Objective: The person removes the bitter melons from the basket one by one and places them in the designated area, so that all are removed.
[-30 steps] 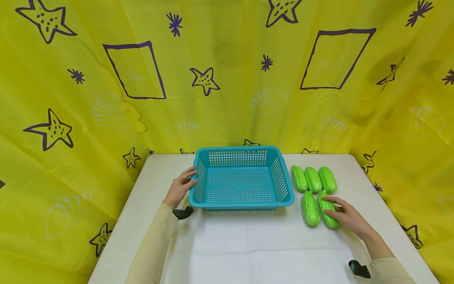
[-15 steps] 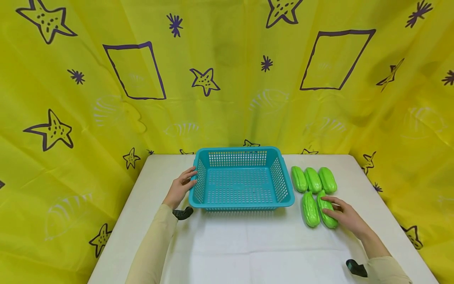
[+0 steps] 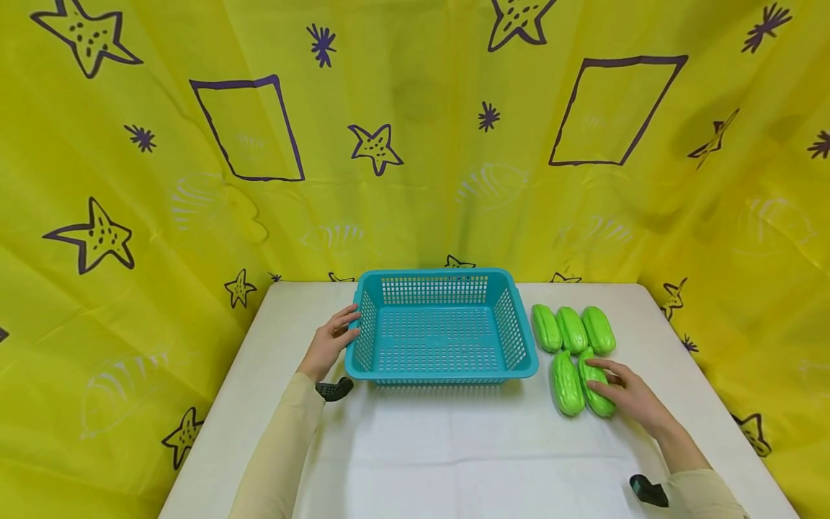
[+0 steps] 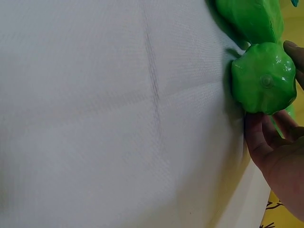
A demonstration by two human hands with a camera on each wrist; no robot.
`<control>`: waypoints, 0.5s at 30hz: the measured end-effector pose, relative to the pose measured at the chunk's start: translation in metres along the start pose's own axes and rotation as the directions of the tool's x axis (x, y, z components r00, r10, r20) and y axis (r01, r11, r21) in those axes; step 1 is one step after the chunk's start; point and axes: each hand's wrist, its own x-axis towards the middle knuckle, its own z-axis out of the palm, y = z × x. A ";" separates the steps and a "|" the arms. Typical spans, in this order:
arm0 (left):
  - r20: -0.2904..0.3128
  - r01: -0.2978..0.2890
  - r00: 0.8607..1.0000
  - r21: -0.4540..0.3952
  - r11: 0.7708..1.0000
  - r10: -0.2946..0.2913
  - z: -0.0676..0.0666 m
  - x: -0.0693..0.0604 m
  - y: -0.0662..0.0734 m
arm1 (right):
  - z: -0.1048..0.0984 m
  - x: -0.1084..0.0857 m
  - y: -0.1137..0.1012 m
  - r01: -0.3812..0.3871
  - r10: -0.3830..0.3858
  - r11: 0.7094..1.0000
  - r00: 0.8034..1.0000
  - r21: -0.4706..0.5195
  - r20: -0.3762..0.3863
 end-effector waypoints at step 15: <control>0.000 -0.008 1.000 0.000 1.000 0.008 0.000 0.000 -0.001 | -0.007 -0.003 0.001 0.020 -0.022 0.998 0.999 -0.056 -0.028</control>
